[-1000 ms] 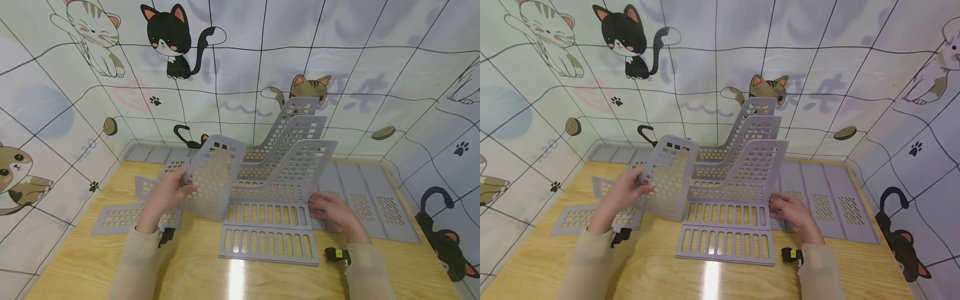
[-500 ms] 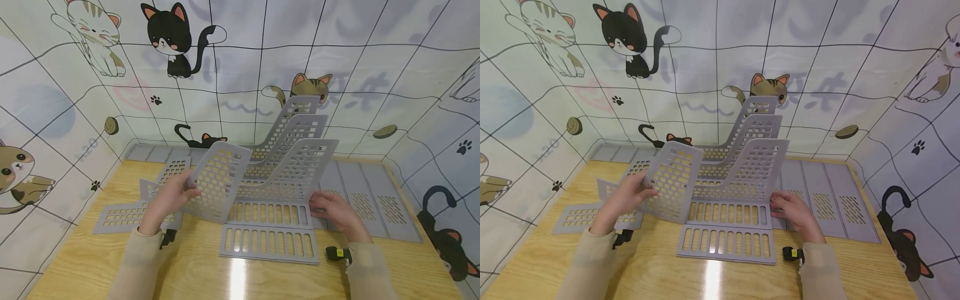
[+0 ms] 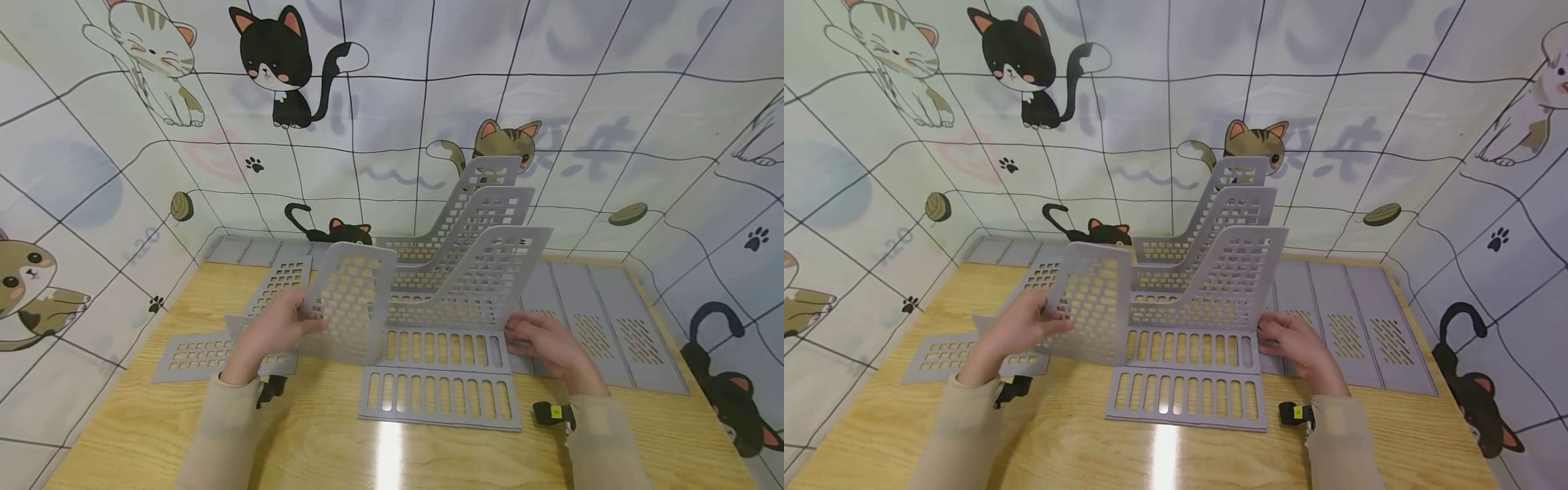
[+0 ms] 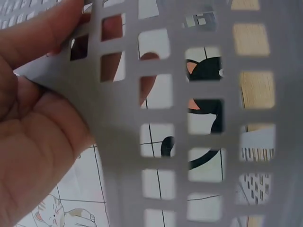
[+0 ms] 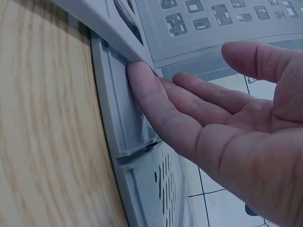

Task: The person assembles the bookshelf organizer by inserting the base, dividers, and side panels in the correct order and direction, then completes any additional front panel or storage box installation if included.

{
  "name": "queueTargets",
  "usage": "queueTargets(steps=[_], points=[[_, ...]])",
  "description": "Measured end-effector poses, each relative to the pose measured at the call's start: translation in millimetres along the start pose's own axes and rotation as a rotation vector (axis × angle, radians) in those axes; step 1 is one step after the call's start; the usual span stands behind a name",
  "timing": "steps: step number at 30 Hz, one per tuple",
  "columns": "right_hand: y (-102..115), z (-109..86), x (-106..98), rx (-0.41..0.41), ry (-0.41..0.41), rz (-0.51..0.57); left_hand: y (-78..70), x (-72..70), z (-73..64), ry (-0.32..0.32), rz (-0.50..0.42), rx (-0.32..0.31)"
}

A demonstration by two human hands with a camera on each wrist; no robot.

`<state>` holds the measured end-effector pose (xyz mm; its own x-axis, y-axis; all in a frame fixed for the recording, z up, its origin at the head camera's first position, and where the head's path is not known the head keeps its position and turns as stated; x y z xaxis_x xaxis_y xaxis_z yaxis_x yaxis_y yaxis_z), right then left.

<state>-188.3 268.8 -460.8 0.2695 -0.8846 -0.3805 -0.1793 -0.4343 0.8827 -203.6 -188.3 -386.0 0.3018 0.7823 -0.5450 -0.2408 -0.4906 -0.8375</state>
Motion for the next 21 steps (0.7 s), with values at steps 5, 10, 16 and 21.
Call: queueTargets(steps=[5,10,16,21], points=[[-1.4,0.5,0.0,-0.003,0.004,-0.003,2.2,-1.0,-0.1,0.066,-0.013,-0.005],[-3.2,1.9,-0.9,-0.009,0.009,-0.003,6.5,3.3,3.9,0.112,-0.047,0.030],[-2.4,0.7,-3.4,-0.022,0.038,-0.003,5.6,11.6,8.7,0.126,-0.071,0.039],[0.0,-1.5,-3.9,-0.032,0.053,-0.022,1.5,16.7,9.3,0.128,-0.099,0.063]])
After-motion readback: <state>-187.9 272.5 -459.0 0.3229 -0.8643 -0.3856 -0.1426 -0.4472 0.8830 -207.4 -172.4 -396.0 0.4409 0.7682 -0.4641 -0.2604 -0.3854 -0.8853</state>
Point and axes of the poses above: each hand's wrist, its own z-axis towards the middle knuckle, its own x-axis out of the palm, y = z × x, the point moved 2 cm from there along z, towards the middle knuckle, and after that the axes turned 10 degrees about -z, right-handed, at the moved point
